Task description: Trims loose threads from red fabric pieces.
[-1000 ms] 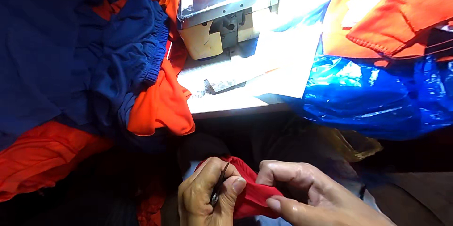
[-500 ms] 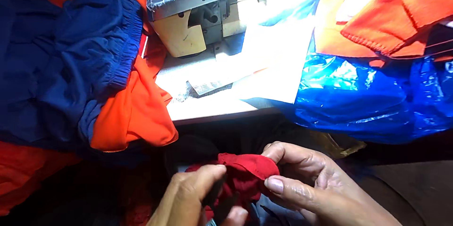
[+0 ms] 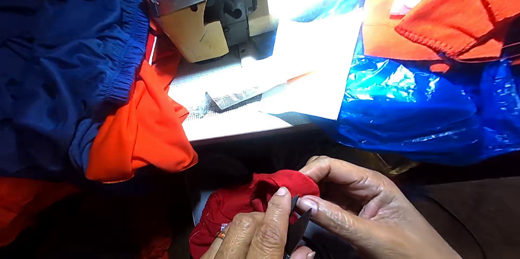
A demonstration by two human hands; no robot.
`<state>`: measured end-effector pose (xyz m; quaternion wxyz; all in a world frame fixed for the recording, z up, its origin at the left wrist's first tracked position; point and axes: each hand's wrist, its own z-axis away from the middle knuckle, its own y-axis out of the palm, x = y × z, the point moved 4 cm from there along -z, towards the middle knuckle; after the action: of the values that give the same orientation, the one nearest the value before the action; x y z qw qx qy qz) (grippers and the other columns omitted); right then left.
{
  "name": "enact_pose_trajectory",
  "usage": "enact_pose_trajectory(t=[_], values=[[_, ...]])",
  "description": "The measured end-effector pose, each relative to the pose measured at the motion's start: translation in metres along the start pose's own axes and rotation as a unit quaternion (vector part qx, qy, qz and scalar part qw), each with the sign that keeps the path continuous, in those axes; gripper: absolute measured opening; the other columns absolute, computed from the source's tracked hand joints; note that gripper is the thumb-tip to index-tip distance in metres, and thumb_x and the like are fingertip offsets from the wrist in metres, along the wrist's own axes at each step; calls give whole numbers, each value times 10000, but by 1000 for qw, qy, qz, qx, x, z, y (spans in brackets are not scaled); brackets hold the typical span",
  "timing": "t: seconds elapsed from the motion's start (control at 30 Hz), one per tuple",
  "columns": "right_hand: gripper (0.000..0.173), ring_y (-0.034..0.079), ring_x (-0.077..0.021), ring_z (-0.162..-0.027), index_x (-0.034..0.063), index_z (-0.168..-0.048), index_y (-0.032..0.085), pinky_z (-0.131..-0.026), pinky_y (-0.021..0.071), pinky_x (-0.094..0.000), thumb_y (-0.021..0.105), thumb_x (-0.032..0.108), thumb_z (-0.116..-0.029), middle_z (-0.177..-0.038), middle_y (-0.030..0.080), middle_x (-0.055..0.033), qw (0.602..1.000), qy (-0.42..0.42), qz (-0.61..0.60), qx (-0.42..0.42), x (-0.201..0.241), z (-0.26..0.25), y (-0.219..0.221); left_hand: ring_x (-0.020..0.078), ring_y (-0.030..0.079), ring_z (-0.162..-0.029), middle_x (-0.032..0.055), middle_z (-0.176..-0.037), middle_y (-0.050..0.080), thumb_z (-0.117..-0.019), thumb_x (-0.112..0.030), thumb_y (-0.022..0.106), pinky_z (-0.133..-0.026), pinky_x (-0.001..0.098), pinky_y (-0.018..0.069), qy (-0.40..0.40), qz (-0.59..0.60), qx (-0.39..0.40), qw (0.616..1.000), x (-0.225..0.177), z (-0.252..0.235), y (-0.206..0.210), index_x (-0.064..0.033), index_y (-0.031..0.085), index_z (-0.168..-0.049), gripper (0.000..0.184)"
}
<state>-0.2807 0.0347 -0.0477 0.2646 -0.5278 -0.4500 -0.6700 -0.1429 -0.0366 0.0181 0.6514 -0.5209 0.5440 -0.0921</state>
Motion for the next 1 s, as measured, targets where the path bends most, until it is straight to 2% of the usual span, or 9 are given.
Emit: enact_pose_trajectory(t=[0.07,0.23,0.4,0.5,0.6,0.67,0.77,1.0], values=[[32,675,11,-745,106,-909,705,-687,578,-150,716,91,-883,-817,710,76,999,9,17,-30,7,-1,1,127,619,-780,158,-893,710,-979,-201,669,-708,189,479,1,-5,5,1000,0,-1,0,70,729,-1176,341],[58,595,56,-710,141,-932,711,-652,514,-103,684,109,-891,-846,656,104,999,2,34,-26,5,3,3,136,620,-769,149,-893,713,-980,-185,659,-701,200,482,-3,-11,8,1000,0,0,0,56,734,-1182,323],[32,604,46,-749,126,-945,705,-663,518,-108,693,136,-918,-868,657,84,999,-21,48,-10,1,3,1,141,616,-754,145,-886,710,-977,-171,659,-675,212,478,-3,-18,17,1000,0,0,-2,51,733,-1191,317],[53,602,48,-731,124,-934,713,-657,518,-110,682,108,-894,-861,667,89,998,-13,47,-26,3,4,4,139,611,-739,138,-872,707,-968,-168,669,-660,214,474,-7,-26,19,999,-1,0,-3,43,738,-1190,313],[61,611,45,-763,131,-974,703,-663,522,-110,686,182,-945,-887,660,85,999,-32,33,5,-2,4,1,141,607,-734,134,-870,703,-974,-175,661,-651,217,469,-3,-28,16,999,0,0,-4,39,738,-1193,316],[86,612,50,-750,149,-981,710,-654,523,-112,670,225,-975,-875,662,94,1000,-19,1,17,-4,3,0,140,609,-735,136,-873,705,-976,-177,658,-655,218,471,-3,-21,20,1000,0,-1,-6,41,737,-1195,318],[65,594,54,-697,154,-975,711,-622,509,-111,658,191,-975,-841,663,90,999,10,-41,17,-6,3,1,131,613,-742,131,-867,704,-967,-166,669,-667,206,479,-6,-9,25,1000,2,-1,-8,44,736,-1195,318],[65,596,49,-682,156,-979,720,-605,503,-110,658,170,-967,-828,669,83,998,36,-45,23,-6,3,1,138,619,-757,127,-877,708,-972,-182,667,-670,217,481,-8,-27,28,999,2,-2,-9,28,741,-1200,319]])
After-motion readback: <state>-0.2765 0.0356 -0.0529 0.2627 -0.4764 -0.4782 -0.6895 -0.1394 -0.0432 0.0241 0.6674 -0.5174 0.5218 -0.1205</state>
